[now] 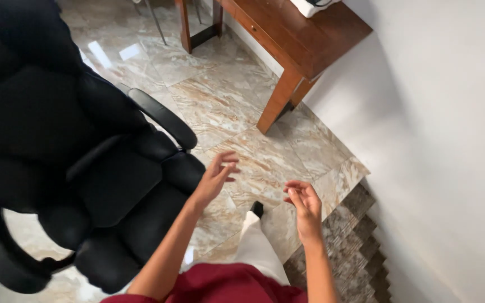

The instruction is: Take bottles from a desk and organize them on a shelf.

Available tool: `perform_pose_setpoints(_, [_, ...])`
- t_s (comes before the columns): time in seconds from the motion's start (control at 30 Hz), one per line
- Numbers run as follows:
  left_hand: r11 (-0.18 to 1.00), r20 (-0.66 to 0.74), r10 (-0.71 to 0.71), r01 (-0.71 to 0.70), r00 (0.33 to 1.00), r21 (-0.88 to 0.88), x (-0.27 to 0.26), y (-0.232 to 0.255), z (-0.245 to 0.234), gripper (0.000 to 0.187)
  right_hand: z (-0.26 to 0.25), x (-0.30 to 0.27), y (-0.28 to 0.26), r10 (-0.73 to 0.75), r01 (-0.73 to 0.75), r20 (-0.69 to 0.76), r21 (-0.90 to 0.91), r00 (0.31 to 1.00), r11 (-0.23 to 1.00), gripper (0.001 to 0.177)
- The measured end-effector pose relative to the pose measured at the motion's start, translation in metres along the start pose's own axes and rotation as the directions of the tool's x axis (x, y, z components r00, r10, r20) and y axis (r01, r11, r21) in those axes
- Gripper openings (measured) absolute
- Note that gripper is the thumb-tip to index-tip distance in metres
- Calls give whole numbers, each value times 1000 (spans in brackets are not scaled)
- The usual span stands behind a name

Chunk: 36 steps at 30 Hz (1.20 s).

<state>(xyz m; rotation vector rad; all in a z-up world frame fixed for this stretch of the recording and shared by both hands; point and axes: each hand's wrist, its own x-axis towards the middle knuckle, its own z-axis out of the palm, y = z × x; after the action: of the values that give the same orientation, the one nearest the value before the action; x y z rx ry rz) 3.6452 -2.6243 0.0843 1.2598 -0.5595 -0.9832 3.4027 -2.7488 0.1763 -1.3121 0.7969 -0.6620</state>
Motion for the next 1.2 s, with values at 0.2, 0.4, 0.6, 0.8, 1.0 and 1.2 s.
perform_pose_setpoints(0.2, [998,-173,28,-36,985,-44,126,58,26,60,-9,193,-46,-69,80,240,-34,968,996,31])
perform_pose_setpoints(0.4, [989,-317,94,-124,944,-76,213,78,-16,80,38,348,-65,-131,165,430,-43,893,985,40])
perform_pose_setpoints(0.6, [994,-471,6,-58,882,-94,314,76,-108,90,107,485,-48,-34,60,491,-38,871,997,41])
perform_pose_setpoints(0.8, [991,-472,-15,-50,882,-124,443,134,-208,90,193,616,-59,20,30,414,-113,910,993,41])
perform_pose_setpoints(1.0, [992,-464,91,-119,881,-32,551,180,-289,86,291,734,-72,-1,69,448,-135,894,988,38])
perform_pose_setpoints(1.2, [994,-483,90,-108,871,-9,655,209,-361,89,382,867,-42,13,39,455,-105,890,994,37])
